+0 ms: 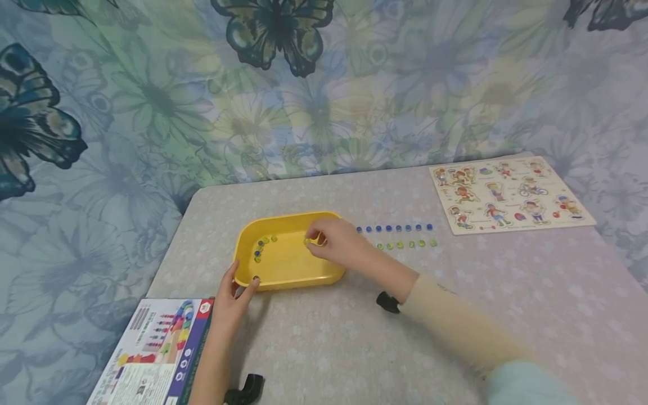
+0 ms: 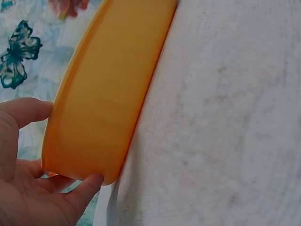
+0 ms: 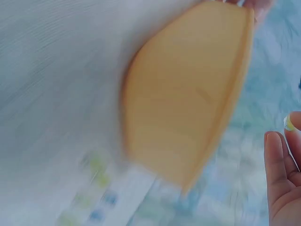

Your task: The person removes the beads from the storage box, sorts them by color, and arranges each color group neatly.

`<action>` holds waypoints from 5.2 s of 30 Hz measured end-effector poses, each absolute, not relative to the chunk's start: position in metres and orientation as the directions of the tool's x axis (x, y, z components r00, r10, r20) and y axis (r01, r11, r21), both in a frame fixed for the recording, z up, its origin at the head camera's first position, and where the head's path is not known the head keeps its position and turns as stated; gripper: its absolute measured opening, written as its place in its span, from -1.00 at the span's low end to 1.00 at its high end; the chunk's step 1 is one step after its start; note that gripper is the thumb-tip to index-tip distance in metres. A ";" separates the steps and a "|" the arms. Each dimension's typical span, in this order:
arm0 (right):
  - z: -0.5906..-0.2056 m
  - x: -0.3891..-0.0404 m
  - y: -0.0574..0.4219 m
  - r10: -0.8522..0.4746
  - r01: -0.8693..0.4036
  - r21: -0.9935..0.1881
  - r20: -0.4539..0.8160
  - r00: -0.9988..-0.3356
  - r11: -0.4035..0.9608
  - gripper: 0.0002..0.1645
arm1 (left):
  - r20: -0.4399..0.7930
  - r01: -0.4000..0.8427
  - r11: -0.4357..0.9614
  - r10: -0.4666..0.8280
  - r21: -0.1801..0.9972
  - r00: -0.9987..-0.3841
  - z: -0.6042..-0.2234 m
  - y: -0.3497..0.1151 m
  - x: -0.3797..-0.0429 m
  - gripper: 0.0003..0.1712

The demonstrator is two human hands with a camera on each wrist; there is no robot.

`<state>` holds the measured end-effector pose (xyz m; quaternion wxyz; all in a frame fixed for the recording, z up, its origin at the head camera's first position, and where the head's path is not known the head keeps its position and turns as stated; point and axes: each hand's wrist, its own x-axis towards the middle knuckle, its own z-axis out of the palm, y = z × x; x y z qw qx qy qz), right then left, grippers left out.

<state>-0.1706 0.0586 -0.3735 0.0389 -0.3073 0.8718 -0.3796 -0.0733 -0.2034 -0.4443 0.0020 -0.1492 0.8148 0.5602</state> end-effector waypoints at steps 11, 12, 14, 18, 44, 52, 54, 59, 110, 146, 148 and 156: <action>-0.410 -0.160 0.159 -0.450 -0.394 -0.611 0.068 -0.890 0.687 -0.89 | -0.187 -0.272 0.349 -0.257 0.897 -0.948 -0.443 -0.203 -0.075 -0.15; -0.414 -0.160 0.162 -0.459 -0.396 -0.598 0.053 -0.887 0.696 -0.89 | -0.188 -0.272 0.348 -0.257 0.897 -0.948 -0.444 -0.203 -0.075 -0.15; -0.421 -0.161 0.165 -0.476 -0.405 -0.567 0.026 -0.879 0.717 -0.89 | -0.187 -0.270 0.346 -0.255 0.899 -0.949 -0.444 -0.203 -0.074 -0.15; -0.428 -0.165 0.160 -0.497 -0.422 -0.496 -0.022 -0.867 0.758 -0.88 | -0.185 -0.271 0.350 -0.258 0.897 -0.948 -0.446 -0.201 -0.073 -0.14; -0.437 -0.184 0.145 -0.446 -0.364 -0.426 -0.105 -0.889 0.828 -0.85 | -0.167 -0.254 0.351 -0.259 0.901 -0.951 -0.443 -0.201 -0.072 -0.14; -0.429 -0.176 0.146 -0.427 -0.341 -0.496 -0.067 -0.902 0.798 -0.79 | -0.199 -0.286 0.347 -0.264 0.893 -0.944 -0.443 -0.201 -0.073 -0.15; -0.423 -0.172 0.143 -0.437 -0.358 -0.521 -0.031 -0.899 0.774 -0.79 | -0.207 -0.292 0.346 -0.263 0.892 -0.942 -0.443 -0.202 -0.074 -0.13; -0.406 -0.164 0.122 -0.493 -0.452 -0.573 0.093 -0.865 0.684 -0.77 | -0.211 -0.297 0.350 -0.263 0.889 -0.941 -0.441 -0.202 -0.073 -0.13; -0.431 -0.198 -0.103 -0.648 -0.581 -0.347 -0.114 -0.753 0.736 -0.75 | -0.175 -0.252 0.362 -0.233 0.898 -0.957 -0.442 -0.204 -0.073 -0.13; -0.381 -0.187 0.054 -0.542 -0.456 -0.741 0.149 -0.827 0.493 -0.84 | -0.210 -0.296 0.364 -0.257 0.883 -0.943 -0.442 -0.201 -0.076 -0.15; -0.382 -0.183 0.079 -0.498 -0.437 -0.748 0.166 -0.851 0.498 -0.85 | -0.203 -0.290 0.368 -0.256 0.884 -0.945 -0.442 -0.201 -0.075 -0.15; -0.401 -0.173 0.150 -0.392 -0.352 -0.695 0.109 -0.913 0.627 -0.87 | -0.211 -0.306 0.380 -0.271 0.873 -0.939 -0.440 -0.203 -0.074 -0.14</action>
